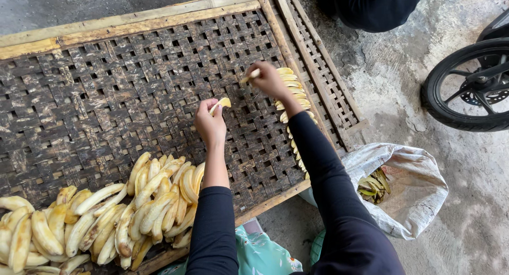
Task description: The person sits on the ground and peels bananas with a small knife, dropping the peels into a sack. They place the peeled bananas into a plastic basket and then arrange them in rows on a woven bamboo drying tray.
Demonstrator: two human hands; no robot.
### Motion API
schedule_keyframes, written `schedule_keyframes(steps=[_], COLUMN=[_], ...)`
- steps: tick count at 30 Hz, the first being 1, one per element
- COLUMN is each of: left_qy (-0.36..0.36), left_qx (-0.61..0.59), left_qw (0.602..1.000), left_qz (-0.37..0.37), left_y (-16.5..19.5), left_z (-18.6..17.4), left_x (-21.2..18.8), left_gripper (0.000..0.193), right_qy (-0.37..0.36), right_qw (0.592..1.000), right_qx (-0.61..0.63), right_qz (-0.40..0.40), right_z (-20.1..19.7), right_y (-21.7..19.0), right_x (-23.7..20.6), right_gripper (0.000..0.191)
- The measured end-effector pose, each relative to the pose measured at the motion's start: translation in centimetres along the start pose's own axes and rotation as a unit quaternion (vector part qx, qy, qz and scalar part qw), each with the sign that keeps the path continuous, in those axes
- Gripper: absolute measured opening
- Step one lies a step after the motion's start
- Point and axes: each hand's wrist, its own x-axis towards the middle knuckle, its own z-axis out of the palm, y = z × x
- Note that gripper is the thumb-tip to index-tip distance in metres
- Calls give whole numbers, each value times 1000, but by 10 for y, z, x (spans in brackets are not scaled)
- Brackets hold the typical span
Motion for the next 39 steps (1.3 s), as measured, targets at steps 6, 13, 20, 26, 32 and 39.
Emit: schedule_keyframes(steps=[6, 13, 20, 26, 32, 39], left_qy=[9, -18, -20, -25, -29, -33], left_qx=[2, -9, -23, -17, -31, -20], left_qw=[1000, 1000, 999, 999, 999, 999], left_qz=[4, -22, -19, -18, -7, -13], left_y=[-1, 6, 10, 14, 15, 15], left_z=[-5, -3, -5, -5, -5, -3], left_x=[5, 4, 8, 5, 6, 4], left_gripper=[16, 15, 16, 16, 16, 17], right_qy=[14, 26, 26, 34, 50, 145], right_qw=[979, 995, 990, 994, 968, 947], right_qx=[169, -83, -108, -100, -243, -285], right_qz=[115, 45, 82, 23, -47, 4], right_z=[-64, -78, -80, -75, -70, -62], right_y=[49, 60, 66, 67, 69, 41], right_x=[23, 38, 36, 35, 22, 5], right_gripper=[11, 13, 12, 11, 18, 10])
